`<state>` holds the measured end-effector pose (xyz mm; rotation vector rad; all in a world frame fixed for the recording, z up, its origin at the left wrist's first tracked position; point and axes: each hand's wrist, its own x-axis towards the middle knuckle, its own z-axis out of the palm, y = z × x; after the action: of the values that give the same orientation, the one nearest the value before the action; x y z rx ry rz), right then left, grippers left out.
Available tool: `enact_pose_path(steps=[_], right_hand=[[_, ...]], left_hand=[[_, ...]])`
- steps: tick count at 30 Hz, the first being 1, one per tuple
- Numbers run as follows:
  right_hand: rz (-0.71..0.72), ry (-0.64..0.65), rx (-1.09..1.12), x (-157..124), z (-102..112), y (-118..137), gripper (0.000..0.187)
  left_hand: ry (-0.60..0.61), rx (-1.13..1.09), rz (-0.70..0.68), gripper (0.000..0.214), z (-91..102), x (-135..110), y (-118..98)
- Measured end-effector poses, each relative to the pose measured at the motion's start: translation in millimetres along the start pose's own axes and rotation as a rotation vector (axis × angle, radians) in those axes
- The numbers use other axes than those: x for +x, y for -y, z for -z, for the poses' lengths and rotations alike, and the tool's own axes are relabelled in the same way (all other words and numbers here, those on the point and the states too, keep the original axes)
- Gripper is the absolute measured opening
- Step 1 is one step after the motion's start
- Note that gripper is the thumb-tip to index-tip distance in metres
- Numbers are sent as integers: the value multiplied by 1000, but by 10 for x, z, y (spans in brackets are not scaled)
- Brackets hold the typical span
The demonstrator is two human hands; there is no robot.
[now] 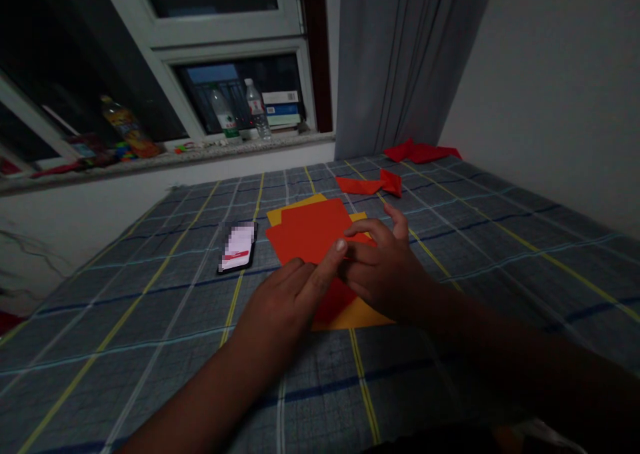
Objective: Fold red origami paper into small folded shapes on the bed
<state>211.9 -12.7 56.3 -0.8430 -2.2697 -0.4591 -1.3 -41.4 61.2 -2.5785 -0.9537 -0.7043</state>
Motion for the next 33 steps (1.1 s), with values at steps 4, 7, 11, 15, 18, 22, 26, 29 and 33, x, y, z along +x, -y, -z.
enact_pose_path(steps=[4,7,11,15,18,22,26,29,33], right_hand=[[-11,-12,30,6,-17,-191,15],[-23,-8,54,-4,-25,-363,17],[-51,7,82,-32,-77,-567,14],[-80,-11,95,-49,-144,-685,11],[-71,-11,56,-54,-170,-677,13],[-31,-16,41,-59,-193,-540,24],[11,35,77,-64,-231,-390,10],[-12,43,114,-62,-260,-383,13],[-98,-17,197,-56,-286,-512,11]], left_hand=[[23,-5,34,80,-69,-35,142],[43,11,67,80,-115,-50,258],[54,51,64,79,-188,-60,380],[74,90,72,77,-240,-62,430],[83,98,43,78,-247,-53,426],[75,91,8,78,-240,-31,383],[106,105,-16,80,-237,-16,324],[99,85,-26,81,-245,-23,325],[72,82,13,78,-289,-59,392]])
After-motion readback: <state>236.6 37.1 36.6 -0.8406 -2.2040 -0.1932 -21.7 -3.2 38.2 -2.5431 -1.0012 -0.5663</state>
